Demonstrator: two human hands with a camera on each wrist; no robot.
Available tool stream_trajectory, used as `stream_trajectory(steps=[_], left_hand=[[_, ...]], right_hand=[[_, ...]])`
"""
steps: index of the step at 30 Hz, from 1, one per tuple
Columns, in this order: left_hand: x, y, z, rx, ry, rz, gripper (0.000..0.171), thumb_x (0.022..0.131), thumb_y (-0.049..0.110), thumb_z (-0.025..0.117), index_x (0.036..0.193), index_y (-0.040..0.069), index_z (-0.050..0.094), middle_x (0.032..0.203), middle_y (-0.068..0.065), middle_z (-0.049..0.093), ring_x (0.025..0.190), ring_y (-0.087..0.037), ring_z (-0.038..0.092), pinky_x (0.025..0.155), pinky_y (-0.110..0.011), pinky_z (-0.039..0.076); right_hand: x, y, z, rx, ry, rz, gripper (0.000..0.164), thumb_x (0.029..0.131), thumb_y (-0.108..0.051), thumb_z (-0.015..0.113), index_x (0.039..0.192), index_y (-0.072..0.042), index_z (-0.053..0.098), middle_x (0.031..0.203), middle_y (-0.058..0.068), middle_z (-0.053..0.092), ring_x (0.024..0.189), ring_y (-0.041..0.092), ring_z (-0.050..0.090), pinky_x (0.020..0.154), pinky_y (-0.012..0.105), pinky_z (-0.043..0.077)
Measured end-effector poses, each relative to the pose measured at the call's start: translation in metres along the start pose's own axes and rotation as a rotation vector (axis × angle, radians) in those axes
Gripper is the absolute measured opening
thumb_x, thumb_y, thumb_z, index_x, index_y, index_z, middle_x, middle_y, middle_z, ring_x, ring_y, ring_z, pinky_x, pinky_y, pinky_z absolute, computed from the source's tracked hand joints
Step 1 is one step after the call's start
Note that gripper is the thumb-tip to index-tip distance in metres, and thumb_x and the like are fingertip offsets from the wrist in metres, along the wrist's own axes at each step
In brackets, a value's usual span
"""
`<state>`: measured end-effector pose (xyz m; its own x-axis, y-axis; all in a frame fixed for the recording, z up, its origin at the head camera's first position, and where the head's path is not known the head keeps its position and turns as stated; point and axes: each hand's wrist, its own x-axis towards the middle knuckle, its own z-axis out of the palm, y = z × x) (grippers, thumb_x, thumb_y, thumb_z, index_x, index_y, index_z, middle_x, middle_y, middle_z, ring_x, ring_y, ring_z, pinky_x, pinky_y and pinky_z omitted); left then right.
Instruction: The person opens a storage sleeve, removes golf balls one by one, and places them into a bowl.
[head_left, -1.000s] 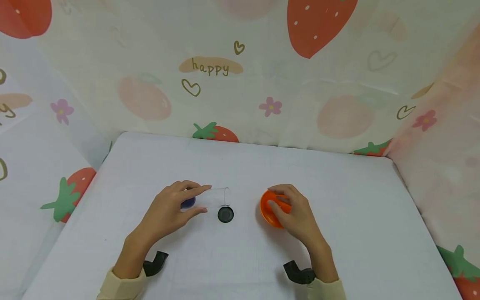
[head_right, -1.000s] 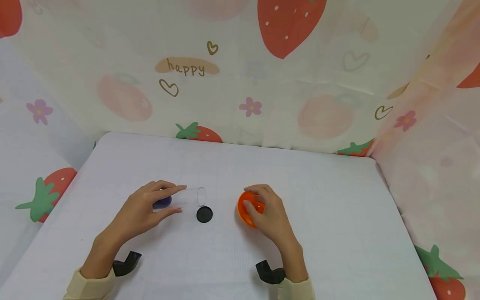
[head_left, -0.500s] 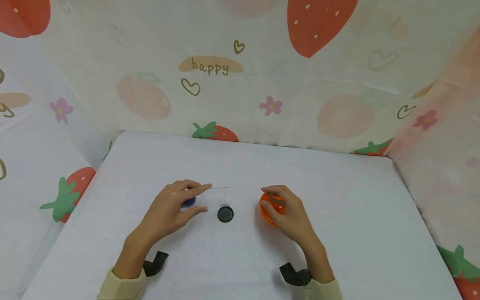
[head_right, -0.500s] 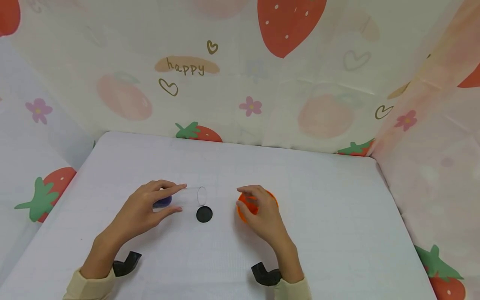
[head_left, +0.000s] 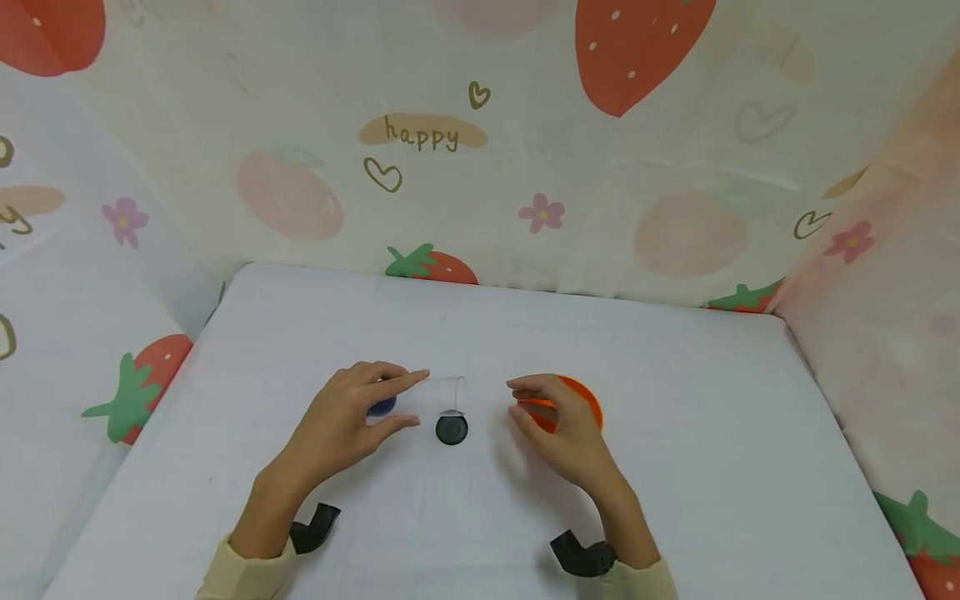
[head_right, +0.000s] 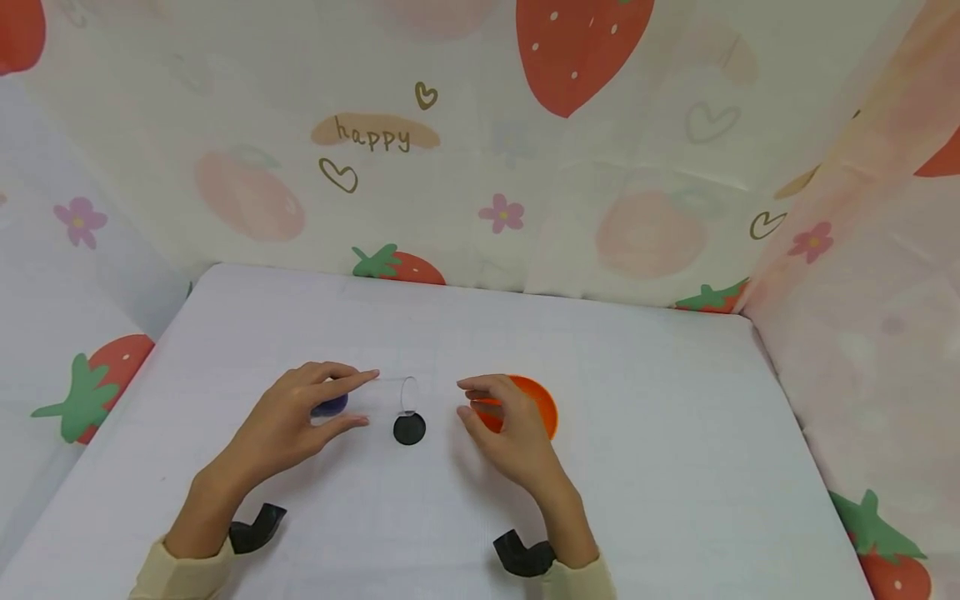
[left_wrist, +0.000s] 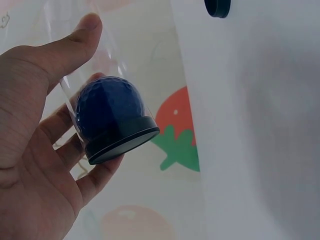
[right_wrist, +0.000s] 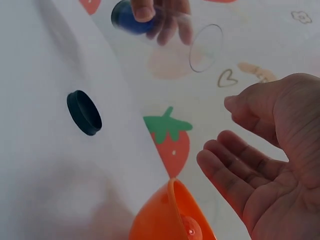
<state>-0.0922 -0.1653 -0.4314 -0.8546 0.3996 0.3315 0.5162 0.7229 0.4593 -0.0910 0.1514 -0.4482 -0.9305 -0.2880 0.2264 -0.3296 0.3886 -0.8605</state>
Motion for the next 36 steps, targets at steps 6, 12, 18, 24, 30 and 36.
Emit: stream_trajectory(steps=[6, 12, 18, 24, 30, 36], left_hand=[[0.0, 0.002, 0.0, 0.007, -0.011, -0.009, 0.061, 0.085, 0.033, 0.09, 0.142, 0.032, 0.068, 0.122, 0.001, 0.073, 0.117, -0.025, 0.068, 0.103, -0.051, 0.054], [0.0, 0.002, 0.0, 0.008, -0.012, -0.015, 0.06, 0.086, 0.033, 0.09, 0.142, 0.031, 0.069, 0.123, 0.0, 0.073, 0.117, -0.025, 0.068, 0.103, -0.051, 0.053], [0.0, 0.002, 0.0, 0.011, -0.014, -0.012, 0.059, 0.086, 0.034, 0.089, 0.142, 0.029, 0.069, 0.123, 0.0, 0.073, 0.116, -0.025, 0.068, 0.103, -0.052, 0.053], [0.001, 0.001, 0.0, 0.017, -0.009, -0.001, 0.06, 0.086, 0.034, 0.089, 0.142, 0.03, 0.069, 0.122, 0.0, 0.073, 0.115, -0.024, 0.068, 0.103, -0.052, 0.054], [0.0, 0.0, 0.002, 0.028, -0.002, 0.014, 0.059, 0.086, 0.033, 0.089, 0.141, 0.029, 0.07, 0.121, 0.0, 0.072, 0.112, -0.023, 0.067, 0.101, -0.05, 0.053], [0.0, 0.001, 0.002, 0.057, 0.027, 0.047, 0.058, 0.085, 0.032, 0.09, 0.14, 0.03, 0.07, 0.119, 0.0, 0.07, 0.112, -0.024, 0.065, 0.105, -0.051, 0.049]], right_hand=[[0.0, -0.004, 0.006, 0.03, -0.022, -0.006, 0.033, 0.099, -0.013, 0.075, 0.132, -0.013, 0.068, 0.131, 0.008, 0.07, 0.119, 0.029, 0.072, 0.102, 0.049, 0.06], [0.0, -0.006, 0.01, 0.038, -0.035, 0.02, 0.033, 0.101, -0.017, 0.073, 0.134, -0.016, 0.067, 0.135, 0.008, 0.068, 0.12, 0.026, 0.072, 0.105, 0.048, 0.059], [0.0, -0.007, 0.013, 0.064, -0.047, 0.025, 0.035, 0.102, -0.018, 0.072, 0.136, -0.015, 0.066, 0.138, 0.011, 0.068, 0.121, 0.029, 0.072, 0.106, 0.048, 0.059], [0.001, -0.011, 0.015, 0.077, -0.066, 0.029, 0.037, 0.102, -0.017, 0.072, 0.138, -0.011, 0.064, 0.14, 0.012, 0.067, 0.121, 0.028, 0.072, 0.106, 0.045, 0.059], [-0.001, -0.01, 0.018, 0.135, -0.077, 0.034, 0.036, 0.102, -0.017, 0.071, 0.138, -0.013, 0.064, 0.142, 0.013, 0.066, 0.122, 0.028, 0.071, 0.106, 0.041, 0.059], [0.0, -0.01, 0.023, 0.191, -0.063, 0.07, 0.037, 0.102, -0.016, 0.072, 0.138, -0.012, 0.063, 0.143, 0.015, 0.065, 0.124, 0.03, 0.07, 0.106, 0.036, 0.059]])
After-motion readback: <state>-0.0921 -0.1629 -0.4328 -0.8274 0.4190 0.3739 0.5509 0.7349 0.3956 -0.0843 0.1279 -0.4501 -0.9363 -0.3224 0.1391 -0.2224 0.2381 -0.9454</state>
